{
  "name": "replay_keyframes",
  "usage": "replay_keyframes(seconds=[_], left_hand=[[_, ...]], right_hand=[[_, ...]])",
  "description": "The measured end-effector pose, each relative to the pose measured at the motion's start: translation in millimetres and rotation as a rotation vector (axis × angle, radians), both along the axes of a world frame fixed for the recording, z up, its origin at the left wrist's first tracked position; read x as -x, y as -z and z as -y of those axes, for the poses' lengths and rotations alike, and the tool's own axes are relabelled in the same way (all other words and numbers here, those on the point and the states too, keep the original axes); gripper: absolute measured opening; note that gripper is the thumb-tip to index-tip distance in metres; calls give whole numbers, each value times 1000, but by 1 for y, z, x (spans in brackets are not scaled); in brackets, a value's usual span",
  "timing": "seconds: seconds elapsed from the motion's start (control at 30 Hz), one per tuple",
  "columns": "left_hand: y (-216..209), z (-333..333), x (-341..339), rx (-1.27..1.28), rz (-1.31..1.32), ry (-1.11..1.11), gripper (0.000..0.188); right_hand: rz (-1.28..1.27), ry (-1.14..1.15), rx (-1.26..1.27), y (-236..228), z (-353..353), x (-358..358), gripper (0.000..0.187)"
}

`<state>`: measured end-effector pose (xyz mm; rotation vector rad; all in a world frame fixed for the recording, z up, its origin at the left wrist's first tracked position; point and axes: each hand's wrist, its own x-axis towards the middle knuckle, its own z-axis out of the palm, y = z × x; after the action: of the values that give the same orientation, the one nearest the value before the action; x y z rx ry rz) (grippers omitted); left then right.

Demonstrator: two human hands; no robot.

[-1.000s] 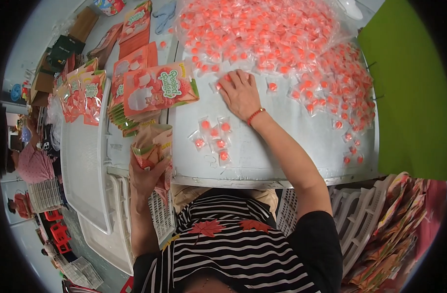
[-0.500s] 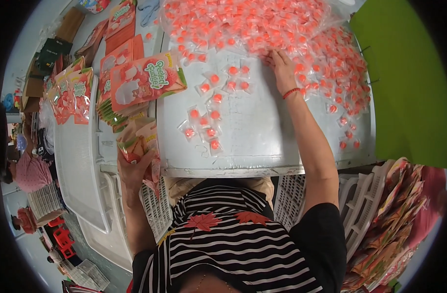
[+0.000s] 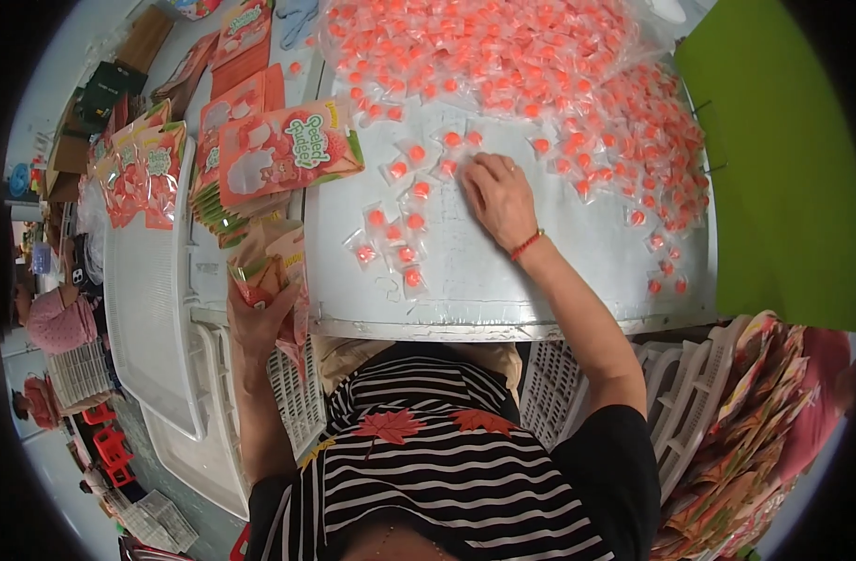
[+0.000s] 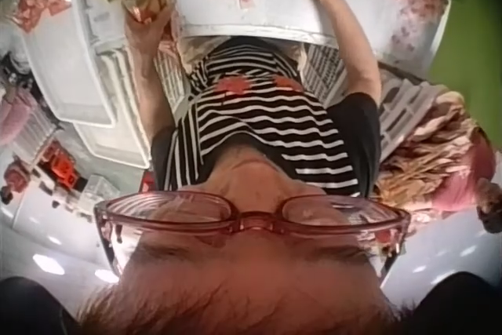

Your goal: Manually counting and packing small individually wrapped candies into plastic bags.

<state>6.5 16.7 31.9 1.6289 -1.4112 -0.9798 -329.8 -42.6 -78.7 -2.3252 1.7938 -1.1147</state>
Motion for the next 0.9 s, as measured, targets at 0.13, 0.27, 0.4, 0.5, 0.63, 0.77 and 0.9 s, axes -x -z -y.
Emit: replay_keyframes(seconds=[0.13, 0.27, 0.4, 0.5, 0.63, 0.77, 0.9], left_hand=[[4, -6, -6, -11, 86, 1, 68], [1, -3, -8, -13, 35, 6, 68], [0, 1, -3, 13, 77, 54, 69], [-2, 3, 1, 40, 55, 58, 68], [-2, 0, -5, 17, 30, 2, 68], [5, -4, -12, 15, -18, -6, 68], [10, 1, -12, 13, 36, 23, 69]], right_hand=[[-120, -8, 15, 1, -21, 12, 13], [-316, 182, 20, -7, -27, 46, 11], [-35, -11, 10, -29, 4, 17, 34], [59, -80, -6, -14, 39, -10, 46], [-82, -187, -129, -2, 51, -36, 47], [-176, -247, -138, 4, 35, -71, 44], [-141, -238, -132, 3, 15, -107, 40]])
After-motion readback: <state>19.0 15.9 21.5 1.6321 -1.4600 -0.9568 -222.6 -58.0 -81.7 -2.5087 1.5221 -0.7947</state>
